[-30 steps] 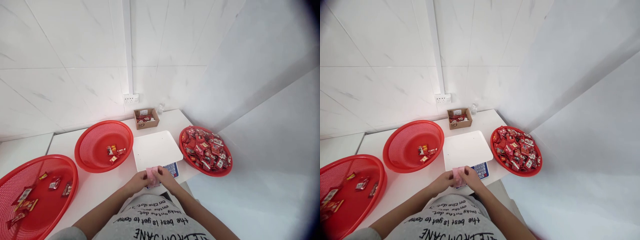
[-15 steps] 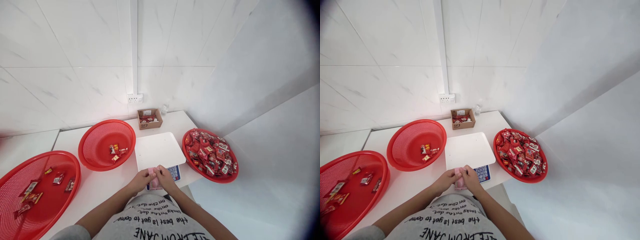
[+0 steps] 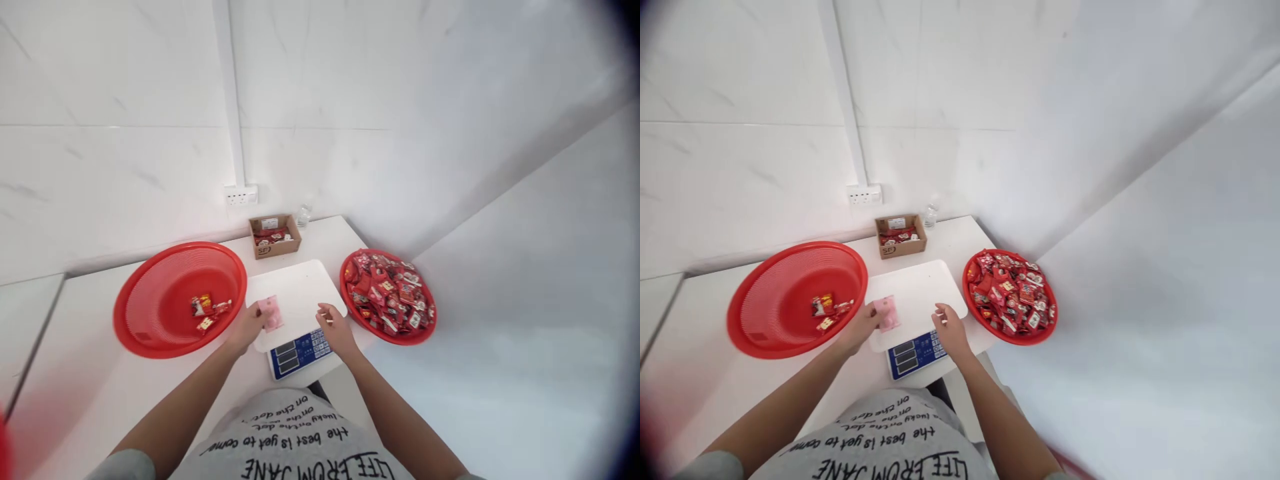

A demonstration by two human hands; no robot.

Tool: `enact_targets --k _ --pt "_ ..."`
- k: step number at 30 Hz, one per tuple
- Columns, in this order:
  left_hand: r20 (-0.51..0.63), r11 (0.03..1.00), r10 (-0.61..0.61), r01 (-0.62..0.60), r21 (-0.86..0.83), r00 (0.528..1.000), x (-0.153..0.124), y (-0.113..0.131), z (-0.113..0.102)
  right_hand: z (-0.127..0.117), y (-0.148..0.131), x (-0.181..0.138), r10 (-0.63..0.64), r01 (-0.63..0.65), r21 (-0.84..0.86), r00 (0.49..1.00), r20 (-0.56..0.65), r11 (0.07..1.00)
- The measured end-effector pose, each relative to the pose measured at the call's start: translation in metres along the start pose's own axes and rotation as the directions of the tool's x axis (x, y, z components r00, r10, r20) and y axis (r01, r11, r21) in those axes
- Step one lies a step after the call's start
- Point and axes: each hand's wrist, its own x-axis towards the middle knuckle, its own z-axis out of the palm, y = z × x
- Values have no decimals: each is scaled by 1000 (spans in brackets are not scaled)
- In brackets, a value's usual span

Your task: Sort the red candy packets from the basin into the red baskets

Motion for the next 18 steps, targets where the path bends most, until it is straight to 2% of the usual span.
enact_targets --k 3,5,7,10,13,15,18 --pt "-93 991 -24 36 125 995 8 -7 -4 -44 15 13 -121 65 -325 980 -155 944" --pt "-178 964 20 28 264 984 8 -11 -4 -70 25 19 -142 24 -494 969 -203 869" --pt "-193 928 84 -6 373 978 6 -13 -3 -88 34 22 -102 -71 -597 963 -251 799" --pt "-135 898 96 -27 440 986 2 -11 -2 -102 43 28 -68 -185 -688 944 -324 702" --pt "-80 889 81 -36 457 994 0 -9 -2 -107 47 38 -118 -200 -745 929 -350 637" --pt "-61 889 74 -38 455 995 -1 -10 -3 -110 46 43 -165 -176 -758 922 -351 628" --pt "-36 890 69 -45 453 997 -1 -15 -5 -117 42 48 -225 -144 -729 896 -383 669"
